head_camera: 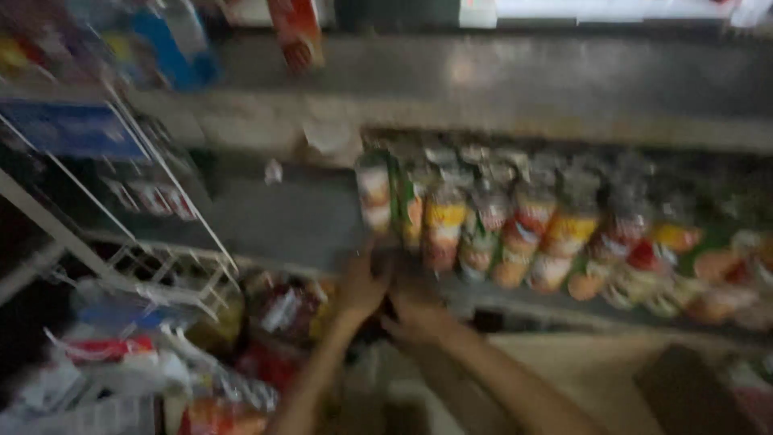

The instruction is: Organizing and stocking various canned goods from a cardboard box onto store shelves.

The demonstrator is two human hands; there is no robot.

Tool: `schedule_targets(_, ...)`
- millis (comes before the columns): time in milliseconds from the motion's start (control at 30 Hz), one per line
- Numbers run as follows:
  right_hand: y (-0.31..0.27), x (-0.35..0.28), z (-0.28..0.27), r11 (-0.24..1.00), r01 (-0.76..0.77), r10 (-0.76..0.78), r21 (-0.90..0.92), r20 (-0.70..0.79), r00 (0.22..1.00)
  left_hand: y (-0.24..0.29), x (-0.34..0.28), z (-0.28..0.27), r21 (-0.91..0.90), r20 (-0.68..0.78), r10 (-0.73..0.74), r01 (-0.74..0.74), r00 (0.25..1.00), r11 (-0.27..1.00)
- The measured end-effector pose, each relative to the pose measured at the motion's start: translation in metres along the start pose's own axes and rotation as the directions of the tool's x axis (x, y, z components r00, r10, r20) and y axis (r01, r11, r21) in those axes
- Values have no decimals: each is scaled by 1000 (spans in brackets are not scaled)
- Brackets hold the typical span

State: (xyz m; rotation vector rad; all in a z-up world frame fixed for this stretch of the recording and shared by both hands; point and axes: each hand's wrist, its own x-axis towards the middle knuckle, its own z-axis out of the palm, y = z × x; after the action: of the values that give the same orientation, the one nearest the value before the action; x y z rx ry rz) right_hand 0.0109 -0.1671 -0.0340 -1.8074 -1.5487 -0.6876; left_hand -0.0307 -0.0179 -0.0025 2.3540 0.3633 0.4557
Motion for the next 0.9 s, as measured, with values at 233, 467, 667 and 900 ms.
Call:
schedule_targets(233, -63, -91, -87, 836, -534, 320, 126, 679, 661, 4, -122, 53, -182, 134, 328, -303, 935, 936)
schedule_targets(467, -137, -146, -180, 692, -721, 85, 19, 991, 107, 69, -212, 51, -195, 726, 329, -279, 604, 941)
schedule_targets(667, -155, -222, -192, 719, -692, -81, 64, 997, 8, 67, -273, 89, -218, 803, 398, -403, 443, 889)
schedule_targets(900, -146, -247, -182, 670, -727, 61, -149, 987, -145, 68, -309, 111, -244, 838, 479, -603, 263, 759)
